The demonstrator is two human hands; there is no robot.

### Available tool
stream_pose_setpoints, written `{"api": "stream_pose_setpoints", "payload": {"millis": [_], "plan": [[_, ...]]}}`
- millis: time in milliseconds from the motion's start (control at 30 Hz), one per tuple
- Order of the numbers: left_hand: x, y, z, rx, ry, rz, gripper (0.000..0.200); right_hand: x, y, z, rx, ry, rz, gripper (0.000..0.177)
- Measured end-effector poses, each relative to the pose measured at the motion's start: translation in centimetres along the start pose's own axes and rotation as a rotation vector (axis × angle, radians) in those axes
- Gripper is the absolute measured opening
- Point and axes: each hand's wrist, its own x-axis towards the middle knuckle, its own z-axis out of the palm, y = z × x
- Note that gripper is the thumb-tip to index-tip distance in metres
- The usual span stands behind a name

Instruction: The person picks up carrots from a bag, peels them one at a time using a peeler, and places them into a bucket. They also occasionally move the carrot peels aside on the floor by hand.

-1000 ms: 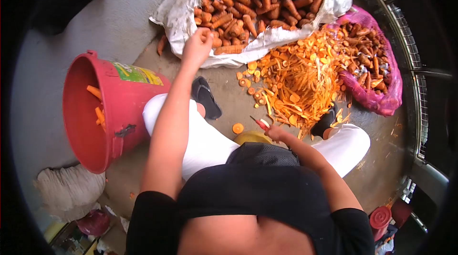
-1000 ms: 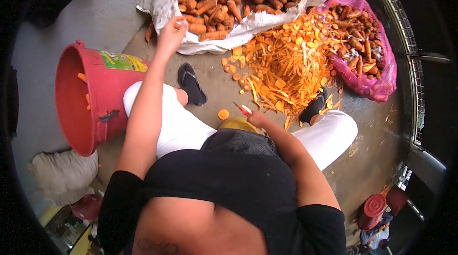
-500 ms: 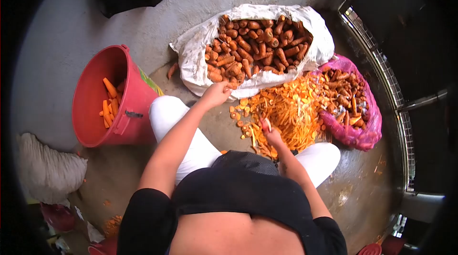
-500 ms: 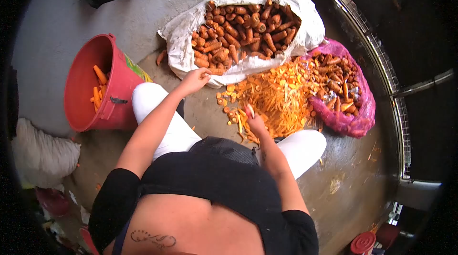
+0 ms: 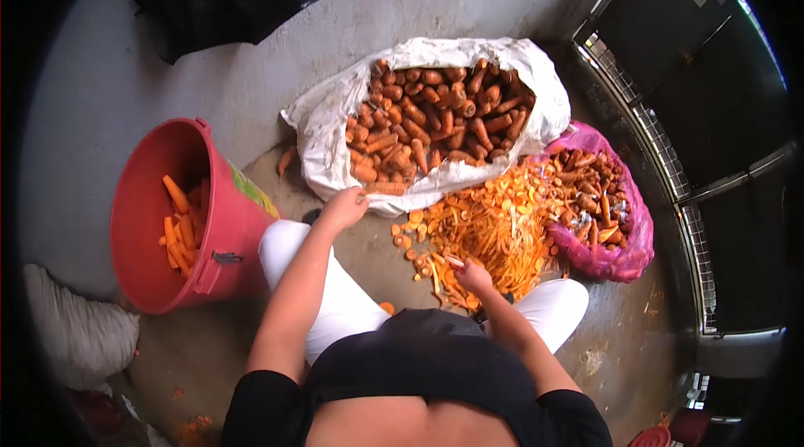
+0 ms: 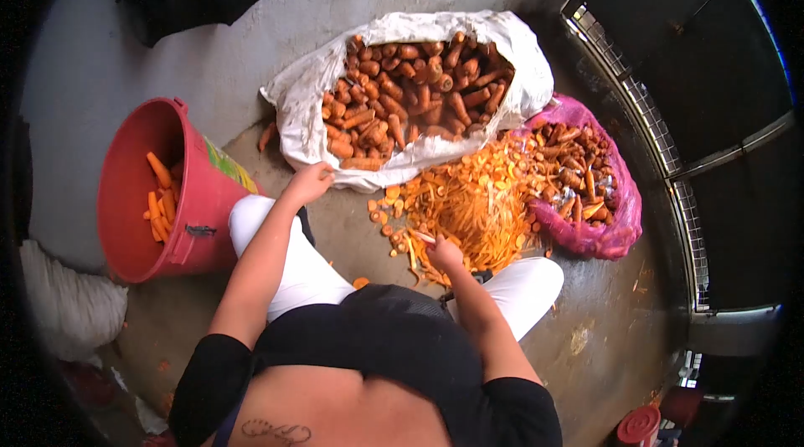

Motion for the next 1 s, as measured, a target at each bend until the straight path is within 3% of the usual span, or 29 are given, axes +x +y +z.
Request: {"api": "stream_pose_setpoints", "payload": {"millis": [133, 200, 333, 467, 567, 667, 800, 833, 933, 1000], "plan": [[0.6, 0.9, 0.3, 0.217, -0.124, 0.025, 0.038, 1.6, 0.4, -0.4, -0.153, -0.026, -0.071, 0.033], [1.1, 0.8, 0.9, 0.316, -0.178, 0.045, 0.039, 2.4, 0.8, -1.1, -0.186, 0.063, -0.169, 0.028], [0.8, 2.8, 1.1, 0.415, -0.242, 0.111, 0.044, 4.4, 1.8, -3.9, -0.079, 0.252, -0.044, 0.025], [1.4, 5.4, 0.1, 0.301, -0.344, 0.022, 0.047, 6.9, 4.2, -6.3, 0.101, 0.371, 0.238, 0.032], [2.2, 3.8, 1.0, 0.357, -0.248, 0.074, 0.046, 9.0, 6.9, -6.5, 0.047, 0.449, 0.257, 0.034], [2.4, 3.3, 1.1, 0.393, -0.312, 0.027, 0.045, 10.5, 8.2, -6.8, 0.009, 0.49, 0.22, 0.038], [3.1, 3.4, 1.5, 0.415, -0.369, -0.011, 0.044, 12.2, 10.0, -6.2, -0.062, 0.469, 0.275, 0.048], [3.5, 3.2, 1.8, 0.414, -0.374, -0.022, 0.044, 12.3, 10.3, -6.6, -0.058, 0.325, 0.317, 0.054], [4.1, 2.8, 2.6, 0.423, -0.361, -0.068, 0.043, 12.1, 10.3, -7.0, -0.091, 0.296, 0.374, 0.059], [4.6, 1.9, 3.7, 0.455, -0.383, -0.095, 0.043, 13.0, 10.5, -6.0, -0.162, 0.418, 0.344, 0.059]]}}
